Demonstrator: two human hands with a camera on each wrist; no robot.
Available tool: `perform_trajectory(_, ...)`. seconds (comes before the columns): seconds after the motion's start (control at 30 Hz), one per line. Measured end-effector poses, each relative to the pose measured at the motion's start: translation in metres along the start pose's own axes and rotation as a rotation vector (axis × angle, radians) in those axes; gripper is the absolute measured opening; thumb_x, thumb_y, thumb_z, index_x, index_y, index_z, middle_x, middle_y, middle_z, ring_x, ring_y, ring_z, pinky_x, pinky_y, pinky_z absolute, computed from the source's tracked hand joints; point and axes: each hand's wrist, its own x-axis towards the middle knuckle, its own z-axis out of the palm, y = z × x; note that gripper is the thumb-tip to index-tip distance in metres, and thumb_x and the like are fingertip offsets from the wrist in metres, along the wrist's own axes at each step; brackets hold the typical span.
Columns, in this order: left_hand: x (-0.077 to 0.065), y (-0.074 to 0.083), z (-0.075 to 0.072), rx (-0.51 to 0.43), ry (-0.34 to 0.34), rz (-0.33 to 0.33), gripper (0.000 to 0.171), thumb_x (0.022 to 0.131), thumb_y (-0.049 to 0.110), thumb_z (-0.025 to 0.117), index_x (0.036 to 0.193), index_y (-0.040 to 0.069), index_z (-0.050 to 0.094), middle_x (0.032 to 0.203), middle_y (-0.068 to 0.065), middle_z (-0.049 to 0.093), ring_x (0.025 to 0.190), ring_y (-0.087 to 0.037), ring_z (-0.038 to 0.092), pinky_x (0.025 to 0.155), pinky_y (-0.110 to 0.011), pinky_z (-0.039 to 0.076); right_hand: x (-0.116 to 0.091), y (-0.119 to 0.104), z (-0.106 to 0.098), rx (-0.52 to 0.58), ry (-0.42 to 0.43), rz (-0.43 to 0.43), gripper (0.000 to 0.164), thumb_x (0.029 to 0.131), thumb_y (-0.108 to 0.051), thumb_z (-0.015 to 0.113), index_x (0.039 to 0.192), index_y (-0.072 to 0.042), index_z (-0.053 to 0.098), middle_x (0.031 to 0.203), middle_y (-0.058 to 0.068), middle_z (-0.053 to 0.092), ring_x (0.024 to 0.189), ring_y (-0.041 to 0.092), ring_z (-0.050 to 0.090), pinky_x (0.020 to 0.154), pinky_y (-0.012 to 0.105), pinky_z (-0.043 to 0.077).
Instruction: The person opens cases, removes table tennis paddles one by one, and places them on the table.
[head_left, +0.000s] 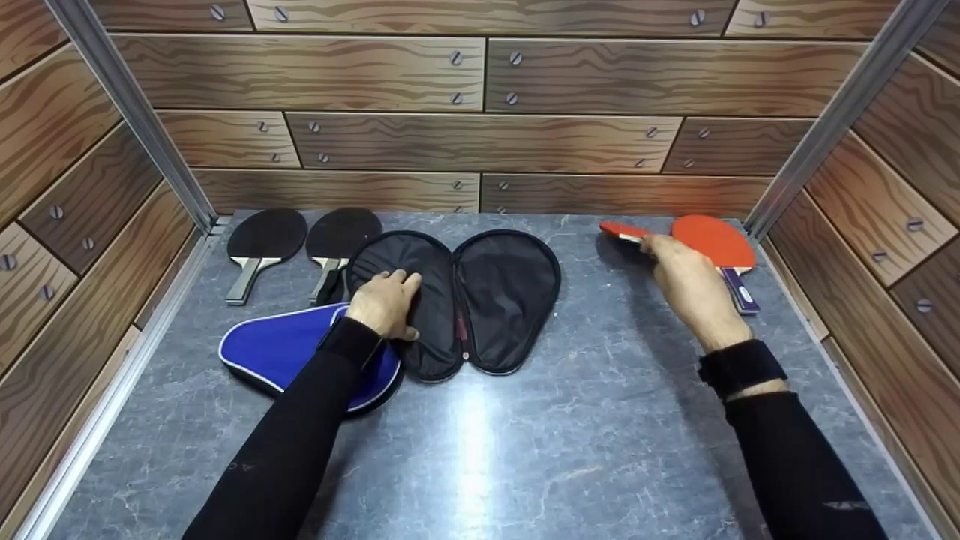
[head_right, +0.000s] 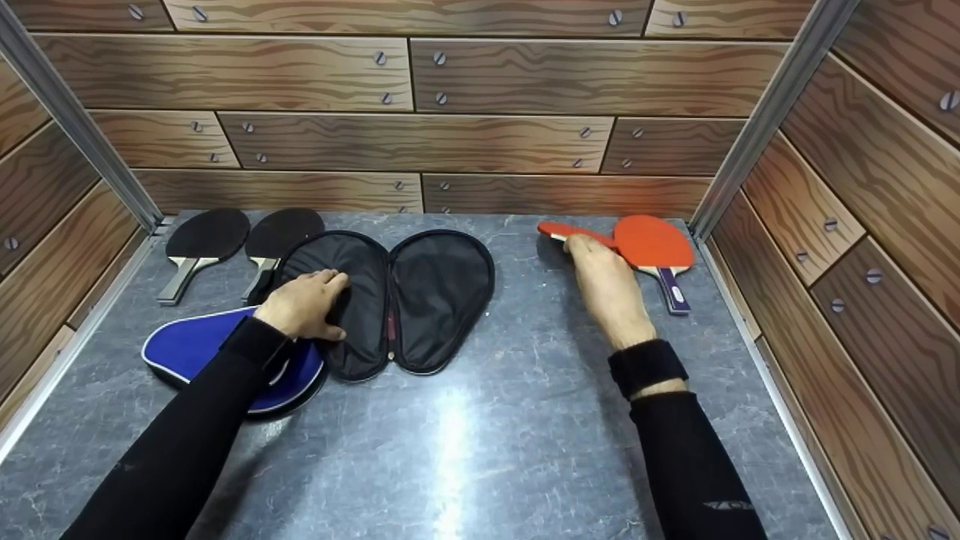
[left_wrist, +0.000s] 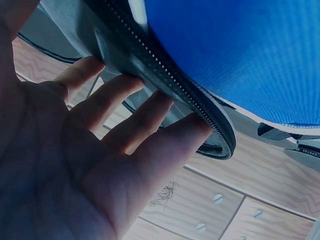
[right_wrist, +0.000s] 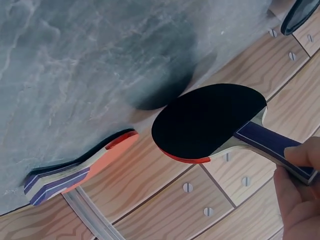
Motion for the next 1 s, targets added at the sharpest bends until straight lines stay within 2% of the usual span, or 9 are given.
perform_trajectory(0.13,0.0,0.0,0.001,0.005,0.007,0.004,0.105,0.074,0.058,0.108,0.155,0.013,0.058,0.151,-0.021,0.07,0.14,-0.05,0.073,0.11,-0.065,0.068,-0.006,0.001,0.003,0.02,-0.041,-0.009,0.038,0.095,0.018,0.061,0.128,0.003,0.072,0.122,0.028,0.083,0.109,0.053,0.082,0.088,0.066,0.069)
perform_trajectory(0.3,0.0,0.0,0.001,0.012,0.006,0.008,0.106,0.075,0.058,0.107,0.157,0.012,0.058,0.151,-0.021,0.07,0.139,-0.05,0.073,0.11,-0.065,0.068,-0.013,0.003,0.008,-0.005,-0.082,-0.033,0.03,0.094,0.016,0.069,0.12,0.002,0.072,0.111,0.026,0.082,0.1,0.05,0.082,0.081,0.064,0.068)
perform_trajectory(0.4,0.0,-0.001,0.002,0.011,-0.001,0.005,0.107,0.076,0.058,0.107,0.159,0.012,0.057,0.153,-0.021,0.069,0.141,-0.05,0.072,0.111,-0.065,0.068,-0.016,0.004,0.011,-0.014,-0.116,-0.048,0.027,0.094,0.014,0.074,0.119,0.003,0.073,0.112,0.025,0.082,0.103,0.05,0.082,0.086,0.064,0.068)
perform_trajectory(0.53,0.0,-0.001,0.002,0.013,0.003,0.003,0.106,0.076,0.059,0.106,0.159,0.013,0.057,0.153,-0.021,0.069,0.14,-0.05,0.072,0.111,-0.065,0.068,-0.02,0.006,0.015,-0.01,-0.165,-0.061,0.03,0.095,0.012,0.079,0.124,0.006,0.076,0.13,0.029,0.082,0.121,0.052,0.082,0.102,0.065,0.069)
perform_trajectory(0.6,0.0,-0.001,0.003,0.011,0.008,0.002,0.106,0.075,0.058,0.107,0.157,0.013,0.058,0.152,-0.021,0.07,0.139,-0.05,0.073,0.11,-0.065,0.068,-0.022,0.007,0.016,-0.009,-0.184,-0.069,0.03,0.095,0.012,0.08,0.124,0.006,0.078,0.137,0.03,0.082,0.126,0.053,0.081,0.105,0.066,0.068)
perform_trajectory(0.83,-0.001,-0.001,0.002,0.002,0.018,0.0,0.107,0.074,0.057,0.108,0.158,0.013,0.058,0.152,-0.021,0.07,0.14,-0.05,0.073,0.11,-0.065,0.068,-0.025,0.017,0.016,-0.013,-0.275,-0.104,0.025,0.095,0.013,0.081,0.117,0.002,0.078,0.123,0.022,0.082,0.109,0.047,0.083,0.094,0.062,0.07)
perform_trajectory(1.0,-0.002,0.0,0.003,0.003,0.038,0.01,0.105,0.073,0.056,0.108,0.155,0.012,0.059,0.148,-0.021,0.071,0.137,-0.051,0.074,0.109,-0.065,0.069,-0.025,0.028,0.017,-0.01,-0.324,-0.143,0.022,0.097,0.013,0.08,0.115,0.0,0.077,0.128,0.025,0.082,0.114,0.049,0.083,0.094,0.061,0.071)
